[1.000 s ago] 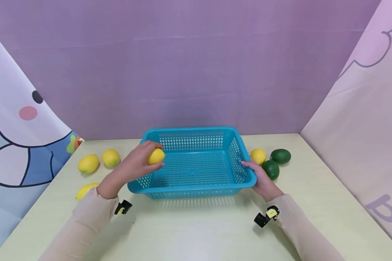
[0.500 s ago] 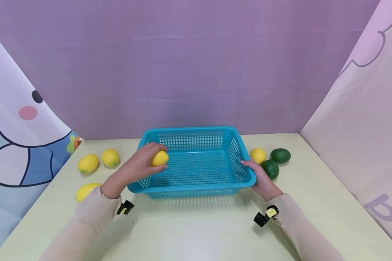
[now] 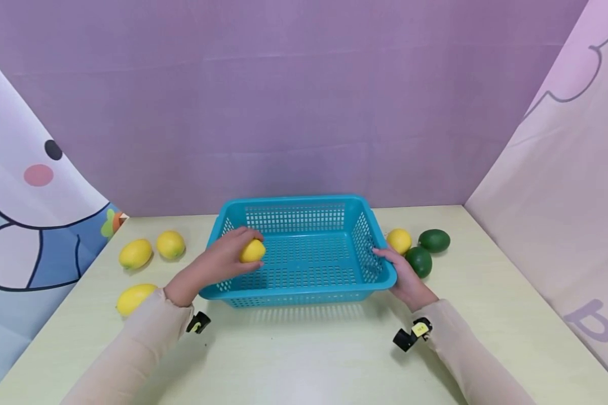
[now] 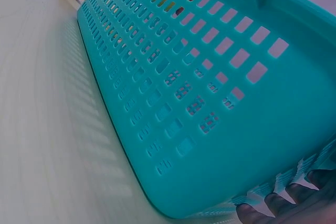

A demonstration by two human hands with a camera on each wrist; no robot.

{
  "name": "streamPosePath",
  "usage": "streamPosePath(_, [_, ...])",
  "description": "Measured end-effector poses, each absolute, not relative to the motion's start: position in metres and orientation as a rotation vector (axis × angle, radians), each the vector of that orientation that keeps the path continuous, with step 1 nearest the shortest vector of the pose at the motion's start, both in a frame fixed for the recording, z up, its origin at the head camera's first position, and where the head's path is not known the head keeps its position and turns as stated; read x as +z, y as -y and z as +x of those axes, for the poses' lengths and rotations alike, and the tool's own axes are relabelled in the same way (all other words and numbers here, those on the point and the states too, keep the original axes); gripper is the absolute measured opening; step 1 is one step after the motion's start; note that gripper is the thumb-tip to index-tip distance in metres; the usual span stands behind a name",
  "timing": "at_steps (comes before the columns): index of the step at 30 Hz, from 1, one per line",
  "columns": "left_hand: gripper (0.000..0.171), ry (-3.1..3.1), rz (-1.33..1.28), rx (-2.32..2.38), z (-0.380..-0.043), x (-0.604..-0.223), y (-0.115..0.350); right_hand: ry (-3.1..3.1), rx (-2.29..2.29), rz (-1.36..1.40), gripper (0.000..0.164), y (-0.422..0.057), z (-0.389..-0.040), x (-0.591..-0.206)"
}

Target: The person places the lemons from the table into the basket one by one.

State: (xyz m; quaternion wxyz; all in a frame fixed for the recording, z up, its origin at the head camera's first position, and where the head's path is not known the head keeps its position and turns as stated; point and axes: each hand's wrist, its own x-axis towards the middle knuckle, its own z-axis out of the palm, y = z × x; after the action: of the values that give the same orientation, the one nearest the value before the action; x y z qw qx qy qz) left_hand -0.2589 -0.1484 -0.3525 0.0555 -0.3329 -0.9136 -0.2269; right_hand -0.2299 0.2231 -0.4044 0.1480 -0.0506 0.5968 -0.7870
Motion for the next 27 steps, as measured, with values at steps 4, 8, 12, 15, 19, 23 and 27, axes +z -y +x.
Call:
streamPosePath(4, [0.043,2.783,-1.01,-0.683,-0.261,-0.355,0.147,-1.715,-2.265,-0.147,0.068,-0.223,-0.229,-0.405])
streamPosePath(8, [0.042,2.803,-1.026,-0.679,-0.263,-0.357,0.146,-1.719,-2.261,-0.139,0.068,-0.223,-0.229,-0.405])
streamPosePath(12, [0.042,2.82,-1.049,-0.655,-0.266,-0.357,0.145,-1.724,-2.26,-0.126,0.068,-0.223,-0.23,-0.404])
streamPosePath(15, [0.042,2.831,-1.06,-0.621,-0.268,-0.357,0.144,-1.726,-2.262,-0.119,0.068,-0.223,-0.23,-0.405])
streamPosePath(19, [0.044,2.856,-1.061,-0.601,-0.269,-0.359,0.142,-1.725,-2.261,-0.118,0.068,-0.223,-0.23,-0.405])
streamPosePath(23, [0.043,2.872,-1.069,-0.579,-0.272,-0.362,0.141,-1.721,-2.263,-0.13,0.068,-0.223,-0.23,-0.405])
streamPosePath(27, [0.042,2.885,-1.075,-0.525,-0.275,-0.367,0.14,-1.719,-2.264,-0.138,0.067,-0.223,-0.23,-0.405])
